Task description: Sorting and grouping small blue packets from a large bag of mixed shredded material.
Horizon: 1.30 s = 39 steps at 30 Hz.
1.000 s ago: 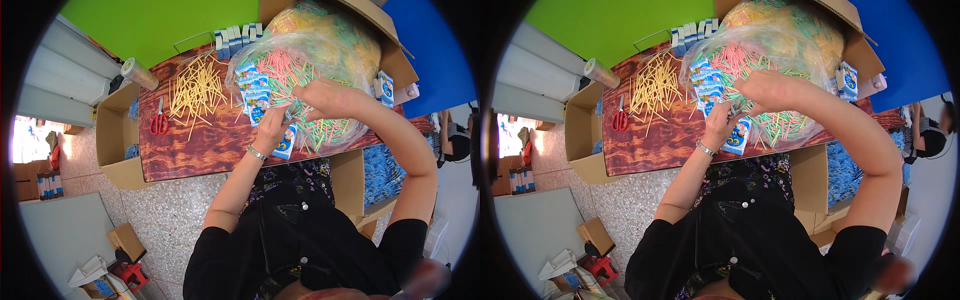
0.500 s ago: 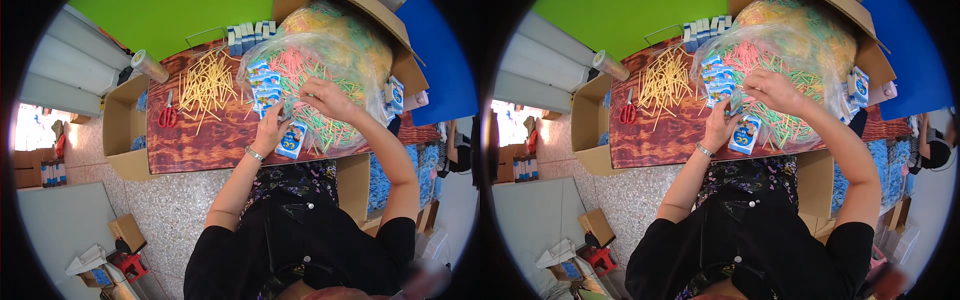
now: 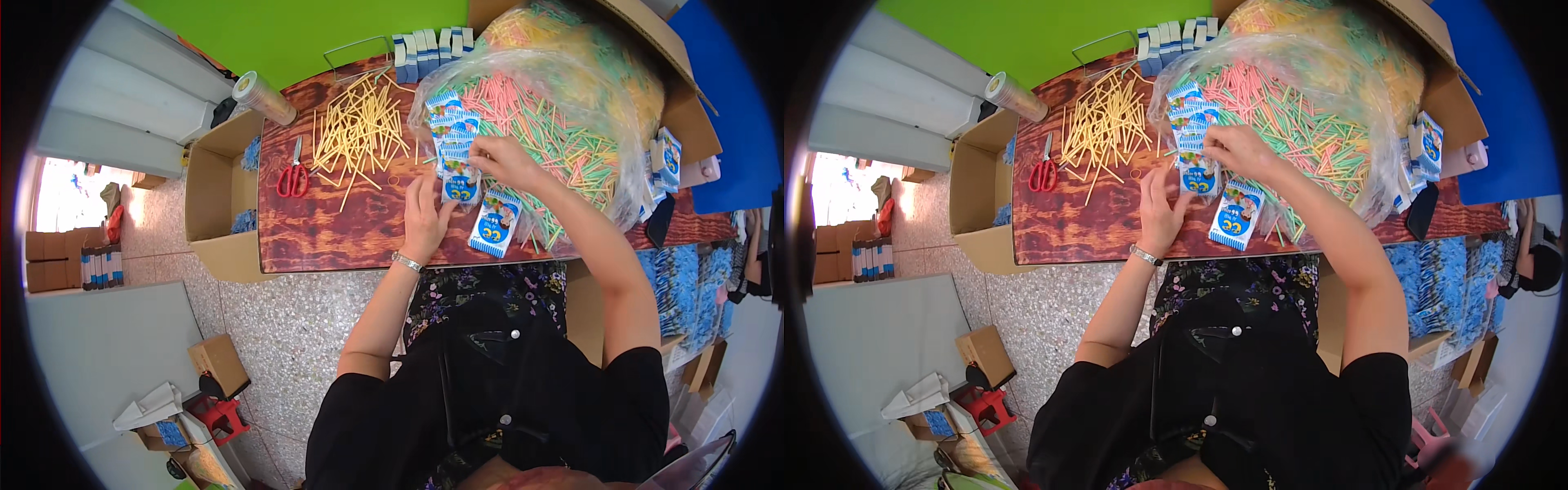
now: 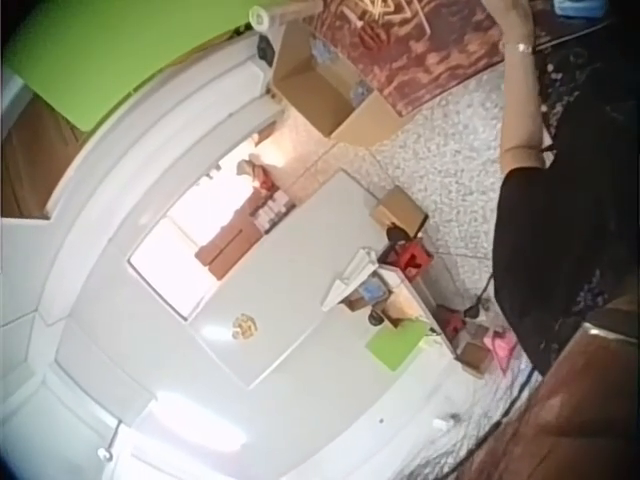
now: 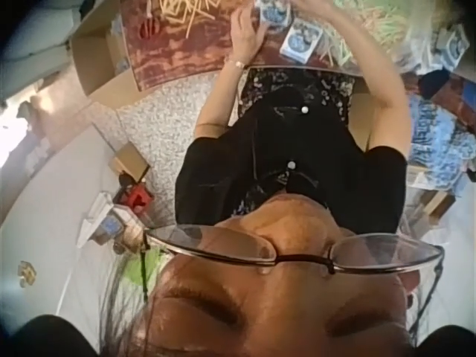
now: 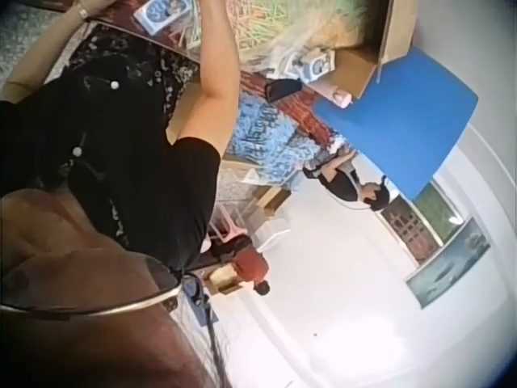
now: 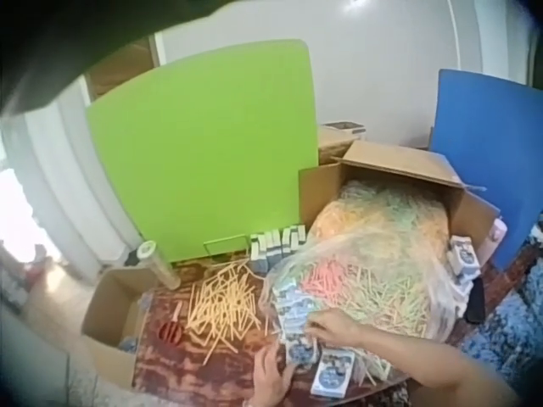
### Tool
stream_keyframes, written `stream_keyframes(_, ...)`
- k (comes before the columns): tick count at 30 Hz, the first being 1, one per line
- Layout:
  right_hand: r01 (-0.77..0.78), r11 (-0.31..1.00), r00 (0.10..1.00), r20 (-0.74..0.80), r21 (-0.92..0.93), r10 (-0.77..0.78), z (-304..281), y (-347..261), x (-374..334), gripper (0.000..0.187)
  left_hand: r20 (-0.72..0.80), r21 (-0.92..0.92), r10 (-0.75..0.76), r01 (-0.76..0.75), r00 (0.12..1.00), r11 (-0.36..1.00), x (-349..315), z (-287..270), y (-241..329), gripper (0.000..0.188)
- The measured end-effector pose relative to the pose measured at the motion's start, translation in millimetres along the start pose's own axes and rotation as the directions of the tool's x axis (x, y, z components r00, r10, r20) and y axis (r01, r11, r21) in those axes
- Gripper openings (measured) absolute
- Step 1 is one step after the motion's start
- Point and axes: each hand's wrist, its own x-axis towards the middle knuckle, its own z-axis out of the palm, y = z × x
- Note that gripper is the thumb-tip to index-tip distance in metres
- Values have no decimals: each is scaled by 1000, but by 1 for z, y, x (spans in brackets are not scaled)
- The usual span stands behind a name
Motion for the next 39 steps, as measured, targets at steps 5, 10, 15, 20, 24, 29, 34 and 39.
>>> stream_keyframes(5, -1, 985, 978, -205, -173, -35, 6, 10, 3, 17, 313, -35, 77, -70, 947, 997, -2, 12, 5, 32)
stream_keyframes(10, -130, 825, 916, 251, -550, 312, -13, -8, -45, 39, 348, 30, 27, -40, 937, 999, -5, 23, -6, 27)
stream_keyframes(15, -164, 840, 936, 188, -517, 299, 1, 20, -68, 31, 343, 31, 14, -26, 939, 999, -1, 24, 1, 23)
stream_keyframes(20, -60, 788, 960, 181, -612, 214, -5, 10, -75, 19, 328, -24, -15, 24, 945, 999, 2, 19, 15, 23)
stream_keyframes(24, -63, 819, 998, -26, -570, 58, -14, -8, -88, 17, 246, -45, 59, -50, 968, 998, 4, 24, 25, 30)
stream_keyframes(29, 19, 946, 998, -46, -325, -36, -25, -19, -100, 14, 277, -95, 108, -84, 955, 992, 10, 24, 41, 34)
stream_keyframes(34, -45, 998, 998, -37, -38, 44, -37, -32, -98, 16, 661, -298, -143, 433, 737, 851, 9, 32, 32, 22)
stream_keyframes(39, -16, 999, 998, -58, 38, 18, -39, -30, -93, 16, 681, -217, -250, 517, 688, 828, 8, 40, 28, 18)
